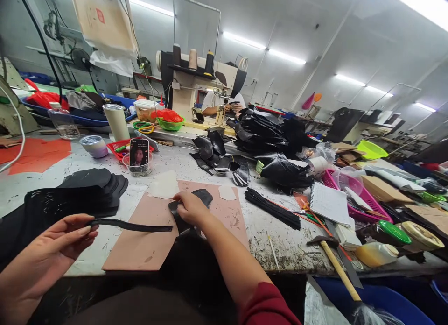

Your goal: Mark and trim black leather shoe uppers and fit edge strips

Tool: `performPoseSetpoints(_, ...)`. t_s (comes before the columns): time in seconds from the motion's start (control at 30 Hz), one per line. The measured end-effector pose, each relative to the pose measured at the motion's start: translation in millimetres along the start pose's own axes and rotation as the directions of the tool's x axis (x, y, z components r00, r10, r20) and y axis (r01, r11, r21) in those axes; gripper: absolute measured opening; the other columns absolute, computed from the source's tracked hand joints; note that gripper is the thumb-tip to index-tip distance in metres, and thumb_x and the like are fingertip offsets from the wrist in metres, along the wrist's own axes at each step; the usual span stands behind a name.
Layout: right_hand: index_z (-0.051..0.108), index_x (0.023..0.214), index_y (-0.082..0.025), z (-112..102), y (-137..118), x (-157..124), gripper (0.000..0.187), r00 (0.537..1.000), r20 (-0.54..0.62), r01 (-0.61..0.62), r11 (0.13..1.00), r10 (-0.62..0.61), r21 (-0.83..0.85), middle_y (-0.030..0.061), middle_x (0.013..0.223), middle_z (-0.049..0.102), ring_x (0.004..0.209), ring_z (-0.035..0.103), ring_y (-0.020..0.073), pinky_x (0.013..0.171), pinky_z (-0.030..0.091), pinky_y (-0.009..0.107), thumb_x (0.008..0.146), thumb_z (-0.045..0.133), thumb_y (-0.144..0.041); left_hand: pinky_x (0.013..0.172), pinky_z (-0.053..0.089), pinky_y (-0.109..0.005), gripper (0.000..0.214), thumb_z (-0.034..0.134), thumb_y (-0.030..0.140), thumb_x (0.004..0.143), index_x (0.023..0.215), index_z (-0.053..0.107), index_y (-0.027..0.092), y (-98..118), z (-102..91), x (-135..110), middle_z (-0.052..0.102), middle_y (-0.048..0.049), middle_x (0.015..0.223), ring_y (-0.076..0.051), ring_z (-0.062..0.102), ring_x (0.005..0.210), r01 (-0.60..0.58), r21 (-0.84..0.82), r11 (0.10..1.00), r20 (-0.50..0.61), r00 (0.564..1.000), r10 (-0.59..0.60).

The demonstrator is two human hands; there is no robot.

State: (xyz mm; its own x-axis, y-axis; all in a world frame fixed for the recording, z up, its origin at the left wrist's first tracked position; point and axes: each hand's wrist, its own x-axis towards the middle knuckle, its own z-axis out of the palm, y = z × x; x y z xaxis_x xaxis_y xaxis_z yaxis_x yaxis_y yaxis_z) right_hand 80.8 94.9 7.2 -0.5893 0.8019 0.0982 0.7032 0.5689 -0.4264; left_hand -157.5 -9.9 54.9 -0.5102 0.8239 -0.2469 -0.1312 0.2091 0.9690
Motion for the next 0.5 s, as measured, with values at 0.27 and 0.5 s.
performPoseSetpoints(0.27, 0.059, 0.088, -0.017, 5, 20, 60, 0.035, 0.959, 0.282, 0.024, 0.989, 0.019, -0.149, 0.0092, 0.089, 0.061, 0.093, 0.053, 0.0286, 0.078, 0.039, 0.039, 0.054, 0.070, -0.019, 0.053, 0.048, -0.024, 0.024, 0.075, 0.036, 0.047, 0.060, 0.064, 0.019, -13, -14.4, 28, 0.061, 0.0020, 0.060, -0.015, 0.055, 0.061, -0.080, 0.071, 0.994, 0.180, 0.981, 0.066)
performPoseSetpoints(0.5, 0.059, 0.081, -0.018, 2, 33, 60, 0.028, 0.946, 0.324, 0.038, 0.989, 0.010, -0.142, 0.0050, 0.094, 0.058, 0.085, 0.055, 0.0193, 0.065, 0.040, 0.025, 0.057, 0.073, -0.024, 0.054, 0.046, -0.027, 0.025, 0.072, 0.022, 0.042, 0.063, 0.060, 0.016, 7, 43.5, 68, 0.059, 0.0020, 0.056, -0.015, 0.055, 0.055, -0.286, 0.222, 0.932, 0.266, 0.937, 0.225)
